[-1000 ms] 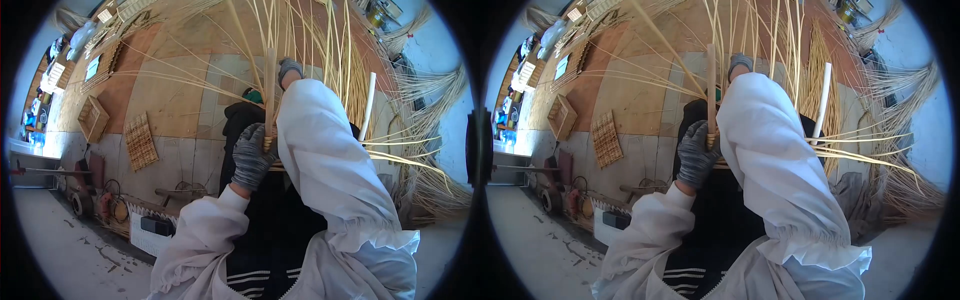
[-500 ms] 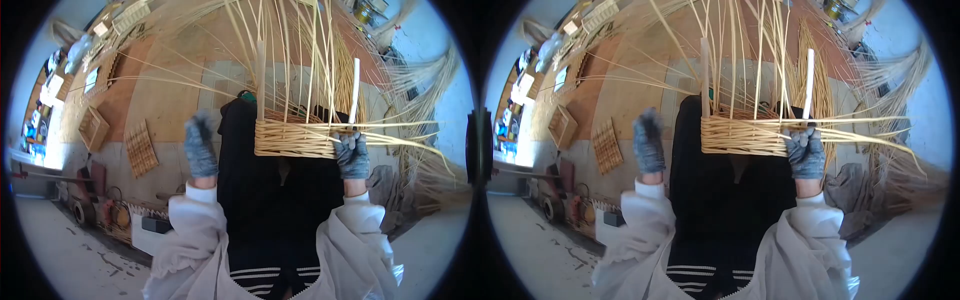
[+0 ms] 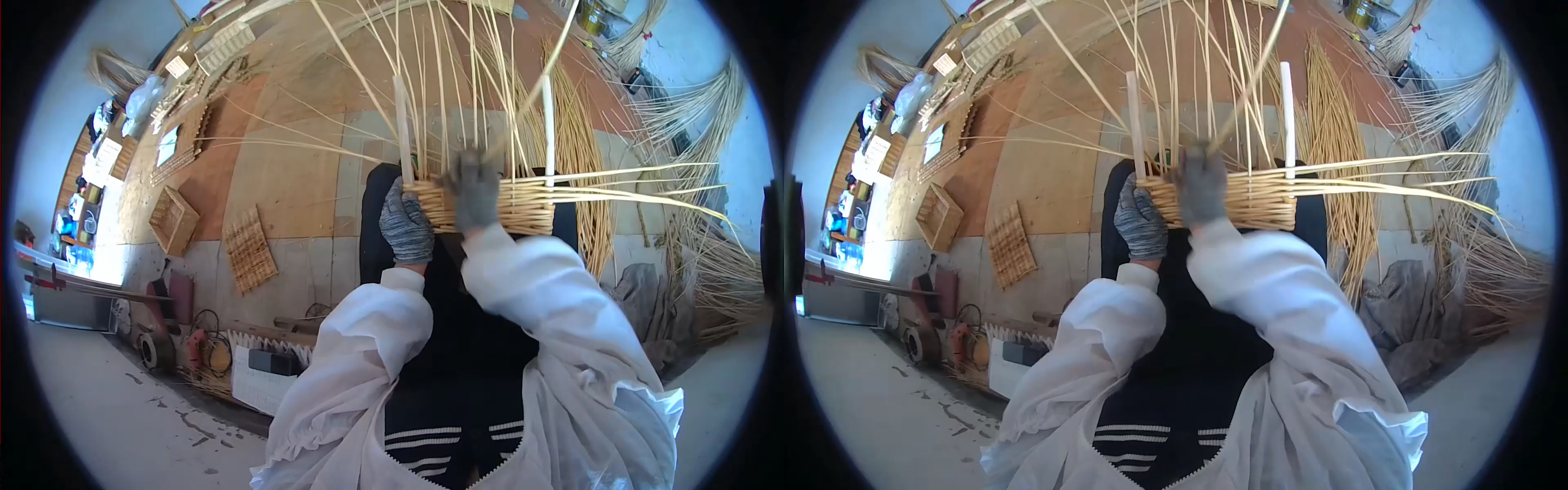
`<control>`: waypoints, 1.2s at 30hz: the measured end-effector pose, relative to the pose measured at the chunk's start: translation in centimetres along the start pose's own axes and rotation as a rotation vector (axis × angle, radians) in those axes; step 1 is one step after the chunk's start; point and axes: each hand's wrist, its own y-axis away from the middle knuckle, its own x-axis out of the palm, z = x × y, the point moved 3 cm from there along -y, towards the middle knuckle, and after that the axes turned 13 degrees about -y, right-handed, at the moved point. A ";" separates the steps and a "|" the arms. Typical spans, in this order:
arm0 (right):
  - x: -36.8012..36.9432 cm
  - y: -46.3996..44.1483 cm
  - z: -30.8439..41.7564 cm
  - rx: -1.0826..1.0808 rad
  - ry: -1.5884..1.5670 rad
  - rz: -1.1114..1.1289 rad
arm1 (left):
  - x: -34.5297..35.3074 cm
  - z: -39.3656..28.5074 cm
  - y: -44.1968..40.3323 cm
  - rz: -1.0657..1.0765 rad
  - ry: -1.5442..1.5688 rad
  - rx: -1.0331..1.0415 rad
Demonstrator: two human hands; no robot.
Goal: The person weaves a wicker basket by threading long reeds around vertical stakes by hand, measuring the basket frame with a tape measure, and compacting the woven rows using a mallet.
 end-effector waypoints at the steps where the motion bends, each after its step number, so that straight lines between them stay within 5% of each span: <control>1: 1.6 2.5 1.4 0.009 0.144 -0.177 | -0.5 0.5 0.1 0.064 0.136 -0.097; 2: 2.4 2.9 2.4 0.003 0.145 -0.173 | -1.1 1.0 0.1 0.128 0.277 -0.198; 6: 3.2 3.3 2.8 0.123 0.176 -0.229 | -3.4 -2.2 -7.1 0.831 -0.528 0.116; 8: 5.1 4.3 3.3 -0.031 0.857 -0.002 | -2.1 -2.7 -8.0 0.836 -0.594 0.121; 9: 3.3 3.6 5.1 0.046 1.485 0.125 | -1.8 -2.6 -8.4 0.841 -0.676 0.130; 10: 1.2 2.7 5.7 0.049 1.478 0.119 | -1.6 -2.2 -8.5 0.845 -0.683 0.133; 12: 2.4 1.4 5.6 0.216 0.021 0.368 | -2.0 -2.1 -8.7 0.768 -0.555 0.199; 13: 1.1 2.1 6.2 0.210 0.307 0.122 | -1.6 -1.7 -9.1 0.861 -0.678 0.290; 14: 1.3 2.1 6.5 0.225 0.299 0.107 | -2.0 -1.5 -9.8 0.879 -0.688 0.280; 16: 0.8 1.1 6.7 0.334 0.272 -0.103 | -3.4 -0.2 -11.4 1.063 -0.128 -0.031; 18: -0.2 1.1 6.9 0.346 0.253 -0.101 | -4.4 1.2 -11.1 0.963 -0.018 0.131; 20: 0.3 1.9 8.0 -0.146 1.066 0.294 | -4.8 0.8 -7.5 0.548 0.182 0.045; 21: -1.5 2.5 7.2 0.058 0.459 0.127 | -4.2 -0.5 -5.0 0.530 0.234 0.077; 22: -0.1 3.4 8.0 0.071 0.474 0.144 | -3.4 -1.8 -2.6 0.512 0.289 0.105; 24: 2.7 4.6 10.2 0.230 0.285 -0.175 | -1.2 -2.0 -0.8 0.385 0.652 -0.129; 26: -1.5 4.2 13.3 0.502 0.711 -0.104 | -0.6 -2.3 -1.1 0.333 0.681 -0.084; 27: 2.4 5.7 13.6 0.527 1.030 -0.165 | -0.1 -2.4 -1.3 0.408 0.791 -0.127; 28: 3.3 6.5 12.1 0.199 1.126 0.139 | 0.4 -2.6 -1.3 0.489 0.899 -0.172; 30: 10.5 5.3 8.7 -0.338 2.079 0.627 | 1.7 -2.4 -0.8 0.541 1.069 -0.204; 32: 7.4 3.5 5.8 -0.263 2.114 0.666 | 2.8 -2.0 -0.2 0.525 1.373 -0.273; 36: 6.5 1.4 2.7 -0.242 2.266 0.747 | 2.7 -2.0 -0.1 0.376 1.199 -0.347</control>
